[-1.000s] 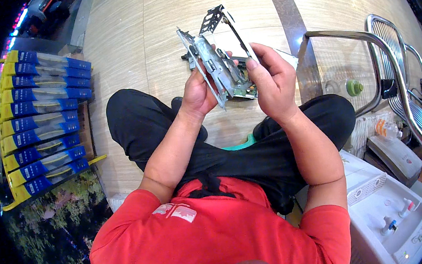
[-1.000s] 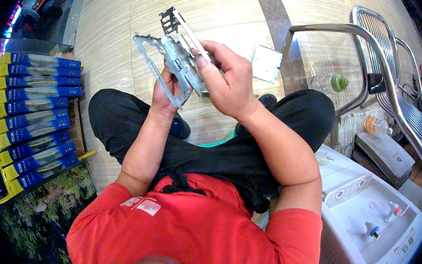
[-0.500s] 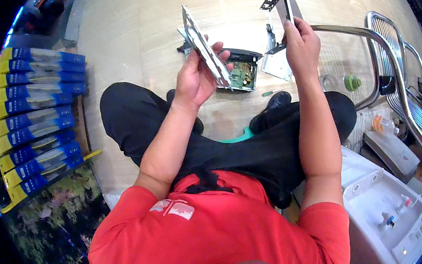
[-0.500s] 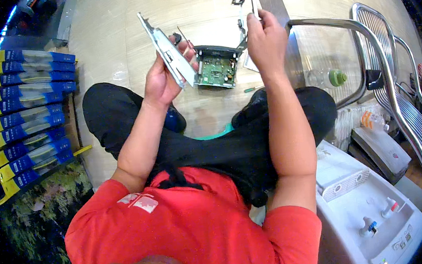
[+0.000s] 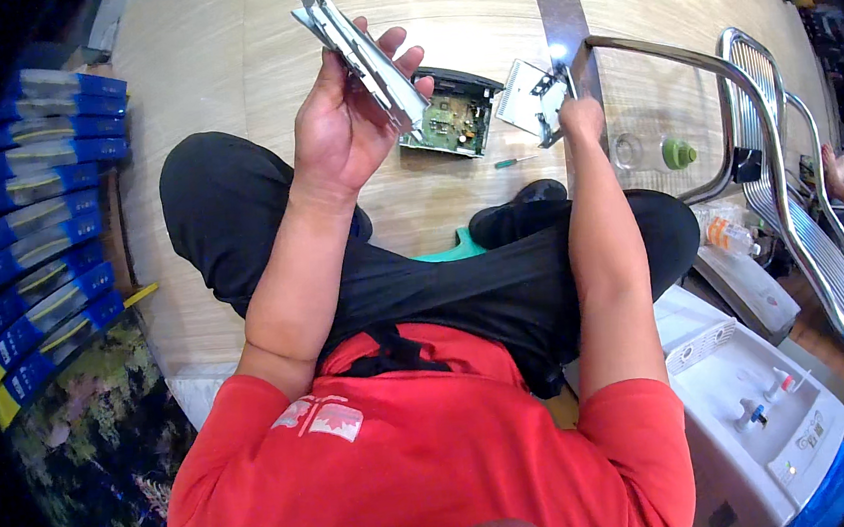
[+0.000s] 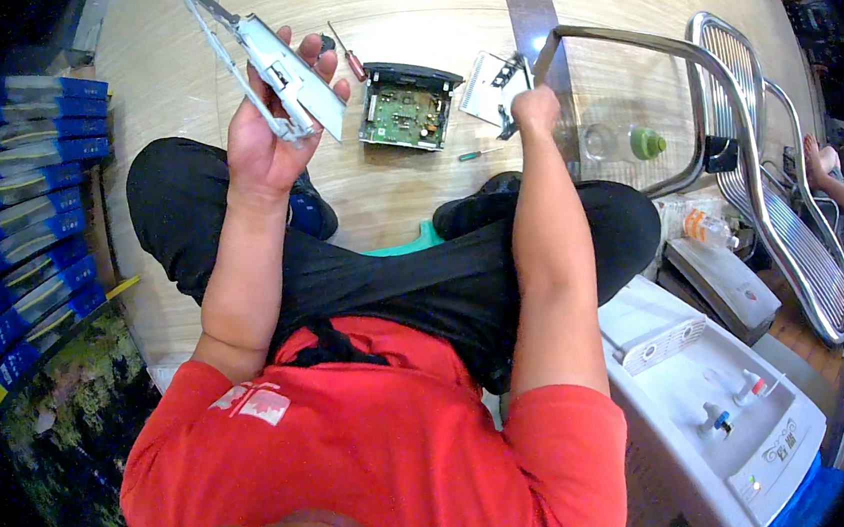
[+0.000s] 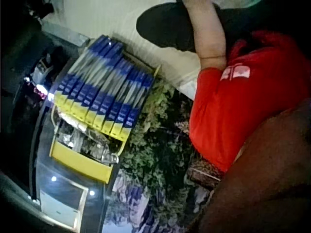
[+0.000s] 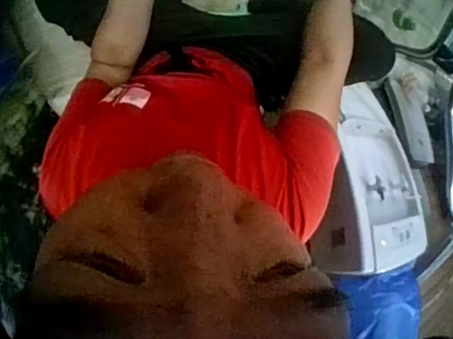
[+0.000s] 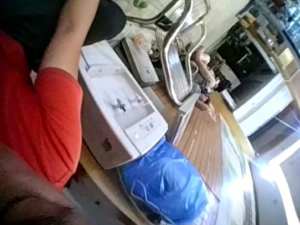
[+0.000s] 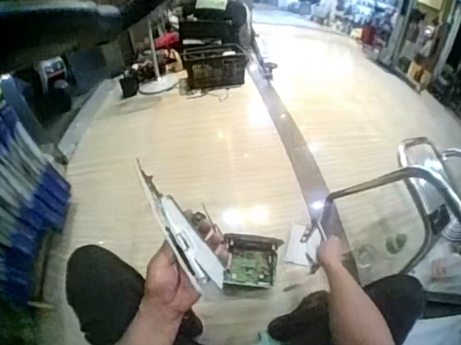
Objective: The person assembles components of a metal bracket assembly by hand, fitting metal plates and a small plastic piece together while sitting on the floor.
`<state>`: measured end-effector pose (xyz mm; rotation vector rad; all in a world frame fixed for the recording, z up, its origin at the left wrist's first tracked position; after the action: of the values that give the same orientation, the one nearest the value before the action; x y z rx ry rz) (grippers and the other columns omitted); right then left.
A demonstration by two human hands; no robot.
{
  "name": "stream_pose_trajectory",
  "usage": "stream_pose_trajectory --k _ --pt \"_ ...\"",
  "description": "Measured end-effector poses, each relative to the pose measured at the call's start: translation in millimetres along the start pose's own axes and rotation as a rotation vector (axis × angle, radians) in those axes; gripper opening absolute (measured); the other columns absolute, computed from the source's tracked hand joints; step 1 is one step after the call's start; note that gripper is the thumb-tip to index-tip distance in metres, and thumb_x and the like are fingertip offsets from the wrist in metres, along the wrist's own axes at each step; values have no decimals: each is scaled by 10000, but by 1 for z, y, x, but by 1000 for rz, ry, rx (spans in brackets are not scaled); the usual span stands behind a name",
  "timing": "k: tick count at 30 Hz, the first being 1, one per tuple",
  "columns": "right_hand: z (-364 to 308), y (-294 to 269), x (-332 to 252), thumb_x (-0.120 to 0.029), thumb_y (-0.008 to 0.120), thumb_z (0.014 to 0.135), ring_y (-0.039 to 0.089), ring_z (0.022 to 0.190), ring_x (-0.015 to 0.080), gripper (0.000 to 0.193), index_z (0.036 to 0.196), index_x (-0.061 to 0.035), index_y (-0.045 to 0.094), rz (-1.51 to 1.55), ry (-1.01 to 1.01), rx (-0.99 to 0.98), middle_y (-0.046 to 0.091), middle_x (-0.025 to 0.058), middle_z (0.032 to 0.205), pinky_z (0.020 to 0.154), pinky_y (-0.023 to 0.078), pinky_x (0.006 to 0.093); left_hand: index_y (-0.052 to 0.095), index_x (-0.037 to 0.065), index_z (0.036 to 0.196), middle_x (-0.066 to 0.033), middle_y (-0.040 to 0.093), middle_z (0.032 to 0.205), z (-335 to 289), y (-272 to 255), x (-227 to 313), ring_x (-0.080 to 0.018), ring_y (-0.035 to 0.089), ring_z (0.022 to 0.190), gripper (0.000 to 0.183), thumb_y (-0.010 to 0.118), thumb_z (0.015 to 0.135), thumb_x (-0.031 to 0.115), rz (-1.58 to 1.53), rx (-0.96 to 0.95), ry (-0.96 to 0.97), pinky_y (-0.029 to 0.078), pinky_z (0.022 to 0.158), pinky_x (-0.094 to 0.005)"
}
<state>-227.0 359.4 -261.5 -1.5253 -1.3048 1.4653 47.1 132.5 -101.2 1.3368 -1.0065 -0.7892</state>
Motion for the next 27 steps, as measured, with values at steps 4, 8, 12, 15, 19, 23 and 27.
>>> stream_pose_trajectory --k 4,8,12,15,19,23,27 --pt "24 47 91 -174 573 819 641 1013 384 273 961 20 703 -304 69 -301 642 272 1091 872 509 404 489 135 1297 -175 527 1307 5 3 -5 -351 544 1186 391 335 1028 374 67 58 13 488 964 -541" --pt "-14 107 109 -72 560 836 640 821 365 149 940 -29 659 -17 258 -608 636 211 943 705 551 496 452 112 1365 -154 507 1341 6 -5 -3 -334 500 1238 397 334 1034 297 50 -48 -19 402 1042 -541" --pt "-65 171 129 -53 474 928 550 716 304 100 1004 -55 540 772 1008 -530 533 125 858 570 542 568 466 114 1327 -163 516 1327 8 -14 -6 -342 522 1211 389 337 1031 329 67 62 -2 443 1001 -547" --pt "-76 166 123 -57 465 943 536 733 302 116 1043 -29 516 754 1014 -543 522 124 916 563 550 537 442 114 1372 -147 503 1353 8 -18 -8 -332 489 1244 396 341 1031 288 57 4 -33 385 1054 -541" --pt "-63 173 128 -79 500 910 620 833 304 166 1010 -8 611 289 791 -723 628 162 969 708 560 473 492 132 1290 -160 547 1278 12 -20 -11 -340 556 1168 394 330 1029 380 92 162 -6 495 947 -552" --pt "-46 203 148 -138 551 838 657 1046 254 269 1034 -24 697 -291 256 -607 677 182 1094 908 511 359 490 144 1307 -143 543 1293 19 -17 -13 -339 545 1184 401 339 1026 387 21 61 -44 468 979 -547" --pt "-42 217 151 -177 560 813 624 1107 296 337 1073 -1 683 -427 94 -713 651 195 1148 936 493 369 484 149 1326 -135 532 1314 18 -14 -11 -338 521 1214 418 333 1025 396 -7 15 -56 432 1017 -543"
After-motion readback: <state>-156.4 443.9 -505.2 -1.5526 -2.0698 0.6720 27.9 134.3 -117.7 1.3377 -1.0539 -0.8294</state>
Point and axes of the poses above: each hand's wrist, its own z-axis towards the middle knuckle, its own y-axis out of the palm, x = y × z, the point moved 3 cm from there along z, towards the middle knuckle
